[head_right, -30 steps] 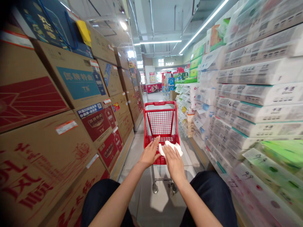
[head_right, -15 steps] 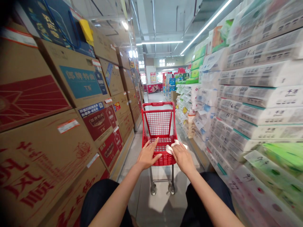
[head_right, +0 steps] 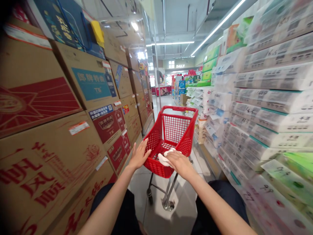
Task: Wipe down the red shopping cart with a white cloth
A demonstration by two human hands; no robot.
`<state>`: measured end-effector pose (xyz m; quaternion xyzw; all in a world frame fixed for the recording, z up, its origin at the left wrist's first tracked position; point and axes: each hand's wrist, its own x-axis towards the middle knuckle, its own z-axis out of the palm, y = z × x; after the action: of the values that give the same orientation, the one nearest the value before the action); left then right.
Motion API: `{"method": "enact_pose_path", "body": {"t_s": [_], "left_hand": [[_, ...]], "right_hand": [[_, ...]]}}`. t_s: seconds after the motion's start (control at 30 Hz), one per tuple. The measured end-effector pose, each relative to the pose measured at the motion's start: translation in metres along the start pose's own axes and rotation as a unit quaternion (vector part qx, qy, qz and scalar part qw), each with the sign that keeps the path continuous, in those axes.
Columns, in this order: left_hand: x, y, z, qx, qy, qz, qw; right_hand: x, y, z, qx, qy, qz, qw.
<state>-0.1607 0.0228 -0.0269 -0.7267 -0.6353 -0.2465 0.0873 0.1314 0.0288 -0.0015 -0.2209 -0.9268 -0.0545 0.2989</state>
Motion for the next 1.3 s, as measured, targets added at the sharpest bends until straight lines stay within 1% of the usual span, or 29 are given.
{"method": "enact_pose_path", "body": {"t_s": [0.07, 0.13, 0.2, 0.3, 0.37, 0.5, 0.53, 0.6, 0.7, 0.83, 0.9, 0.93, 1.0, 1.1, 1.17, 1.23, 1.3], "left_hand": [[0.003, -0.003, 0.003, 0.012, -0.004, -0.026, 1.0], [0.007, -0.002, 0.005, 0.025, -0.01, -0.048, 0.998], [0.011, 0.003, 0.006, 0.039, -0.007, -0.068, 0.997], [0.016, 0.018, 0.009, 0.052, 0.017, -0.073, 0.996], [0.017, 0.037, 0.011, 0.036, 0.021, -0.053, 0.998], [0.013, 0.083, 0.017, -0.039, -0.01, 0.025, 0.999], [0.011, 0.091, 0.018, -0.047, -0.02, 0.027, 0.998], [0.006, 0.102, 0.017, -0.04, -0.039, 0.008, 0.998], [0.001, 0.099, 0.01, -0.01, -0.051, -0.013, 0.999], [-0.001, 0.085, -0.001, 0.011, -0.059, 0.004, 0.998], [0.0, 0.079, -0.004, 0.018, -0.065, 0.013, 0.998], [0.0, 0.077, -0.005, 0.02, -0.067, 0.02, 0.997], [0.002, 0.073, -0.006, 0.02, -0.071, 0.038, 0.997], [0.004, 0.067, -0.007, 0.017, -0.076, 0.06, 0.995], [0.004, 0.063, -0.008, 0.014, -0.078, 0.069, 0.994], [0.004, 0.059, -0.008, 0.01, -0.081, 0.072, 0.994], [0.003, 0.054, -0.009, 0.007, -0.085, 0.067, 0.994]], "right_hand": [[0.004, 0.021, -0.003, -0.011, 0.009, 0.017, 1.0], [0.007, 0.038, -0.005, -0.033, 0.023, 0.051, 0.998], [0.006, 0.046, -0.004, -0.049, 0.029, 0.074, 0.996], [0.001, 0.04, 0.005, -0.057, 0.043, 0.085, 0.994], [-0.002, 0.03, 0.013, -0.057, 0.059, 0.091, 0.992], [0.0, 0.013, 0.024, -0.053, 0.063, 0.083, 0.993], [0.002, 0.011, 0.025, -0.052, 0.061, 0.075, 0.994], [0.005, 0.011, 0.024, -0.053, 0.05, 0.053, 0.996], [0.004, 0.024, 0.013, -0.059, 0.025, 0.037, 0.997], [-0.007, 0.059, -0.009, -0.093, 0.035, 0.082, 0.992], [-0.012, 0.068, -0.013, -0.109, 0.046, 0.102, 0.988], [-0.013, 0.067, -0.012, -0.114, 0.051, 0.11, 0.986], [-0.011, 0.055, -0.002, -0.117, 0.064, 0.12, 0.984], [-0.001, 0.021, 0.02, -0.099, 0.077, 0.111, 0.986], [0.006, 0.002, 0.03, -0.082, 0.075, 0.094, 0.989], [0.008, -0.004, 0.029, -0.071, 0.063, 0.077, 0.992], [0.003, 0.005, 0.017, -0.07, 0.048, 0.07, 0.994]]}}
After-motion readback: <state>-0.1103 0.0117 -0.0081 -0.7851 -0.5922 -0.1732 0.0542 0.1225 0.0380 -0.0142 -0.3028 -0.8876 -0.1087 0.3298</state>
